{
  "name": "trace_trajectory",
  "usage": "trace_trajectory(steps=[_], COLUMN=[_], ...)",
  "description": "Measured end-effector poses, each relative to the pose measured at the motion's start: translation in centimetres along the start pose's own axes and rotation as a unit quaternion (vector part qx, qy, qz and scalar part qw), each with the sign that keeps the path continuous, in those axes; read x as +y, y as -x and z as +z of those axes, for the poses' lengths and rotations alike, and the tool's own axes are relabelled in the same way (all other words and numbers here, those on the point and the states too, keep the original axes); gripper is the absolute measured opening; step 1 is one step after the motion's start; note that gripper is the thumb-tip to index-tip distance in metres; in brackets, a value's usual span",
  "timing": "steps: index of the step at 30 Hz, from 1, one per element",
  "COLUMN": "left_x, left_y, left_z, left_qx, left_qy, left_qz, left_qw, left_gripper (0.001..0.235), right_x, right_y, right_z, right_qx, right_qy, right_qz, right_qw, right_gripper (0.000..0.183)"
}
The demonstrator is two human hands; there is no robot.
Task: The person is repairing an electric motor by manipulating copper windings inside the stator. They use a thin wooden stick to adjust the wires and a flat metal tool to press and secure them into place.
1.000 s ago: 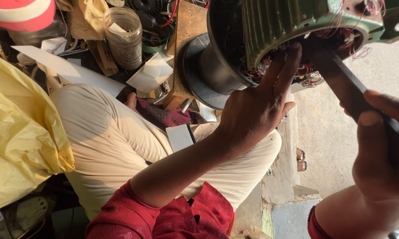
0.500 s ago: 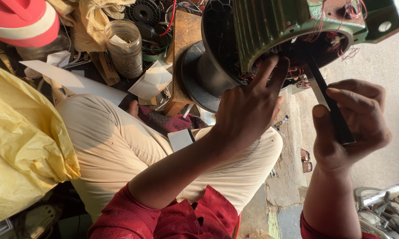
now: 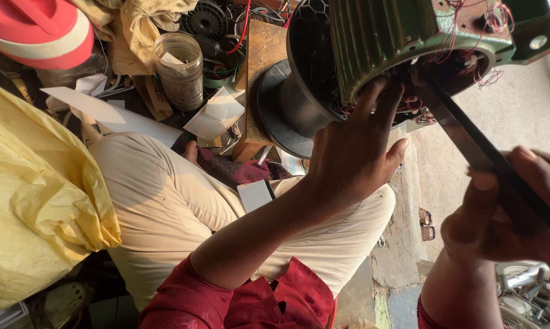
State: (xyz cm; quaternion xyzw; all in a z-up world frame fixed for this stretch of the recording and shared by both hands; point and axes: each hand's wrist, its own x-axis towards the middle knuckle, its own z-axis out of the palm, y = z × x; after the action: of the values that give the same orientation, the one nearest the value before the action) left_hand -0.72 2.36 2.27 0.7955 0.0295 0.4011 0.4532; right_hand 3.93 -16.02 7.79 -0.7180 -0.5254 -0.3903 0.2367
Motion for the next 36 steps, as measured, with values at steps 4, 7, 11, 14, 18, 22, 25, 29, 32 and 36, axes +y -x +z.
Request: trace_trajectory(steps=[4, 7, 11, 14, 18, 22, 25, 29, 32, 36], left_x=[0.0, -0.4, -0.6, -0.5, -0.1, 0.0, 0.0, -0.3, -0.6, -0.7], left_y=[-0.3, -0.1, 0.1, 0.2, 0.5, 0.6, 0.5, 0.2, 0.5, 0.6], left_z=[0.1, 0.1, 0.5, 0.6, 1.0, 0.6, 0.5, 0.4, 0.3, 0.3], left_qx=[-0.037, -0.016, -0.013, 0.038, 0.047, 0.014, 0.008, 0.025, 0.027, 0.032], left_qy=[-0.023, -0.044, -0.051, -0.077, -0.110, -0.148, -0.133, -0.101, -0.091, -0.095], left_qz=[-0.033, -0.013, -0.010, 0.017, 0.013, 0.025, 0.027, 0.034, 0.030, 0.036], left_qw=[0.998, 0.999, 0.999, 0.996, 0.993, 0.989, 0.991, 0.994, 0.995, 0.994], left_gripper=[0.065, 0.063, 0.058, 0.048, 0.044, 0.046, 0.046, 0.043, 0.044, 0.042], right_x=[0.9, 0.8, 0.7, 1.0, 1.3, 1.7, 2.1, 2.2, 1.8, 1.9], right_y=[-1.1, -1.9, -2.5, -3.3, -3.1, -3.2, -3.3, -3.4, -3.1, -3.1], right_z=[0.6, 0.8, 0.7, 0.7, 0.7, 0.8, 0.8, 1.0, 1.1, 1.3], right_qx=[-0.054, -0.091, -0.136, -0.149, -0.152, -0.168, -0.163, -0.148, -0.157, -0.142], right_qy=[-0.033, -0.045, -0.036, -0.029, 0.005, 0.052, 0.034, -0.029, -0.035, -0.061], right_qz=[0.017, 0.022, 0.049, 0.063, 0.108, 0.184, 0.140, 0.040, 0.040, 0.051], right_qw=[0.998, 0.995, 0.989, 0.986, 0.982, 0.967, 0.976, 0.988, 0.986, 0.987], right_gripper=[0.017, 0.017, 0.016, 0.018, 0.020, 0.023, 0.023, 0.017, 0.016, 0.014])
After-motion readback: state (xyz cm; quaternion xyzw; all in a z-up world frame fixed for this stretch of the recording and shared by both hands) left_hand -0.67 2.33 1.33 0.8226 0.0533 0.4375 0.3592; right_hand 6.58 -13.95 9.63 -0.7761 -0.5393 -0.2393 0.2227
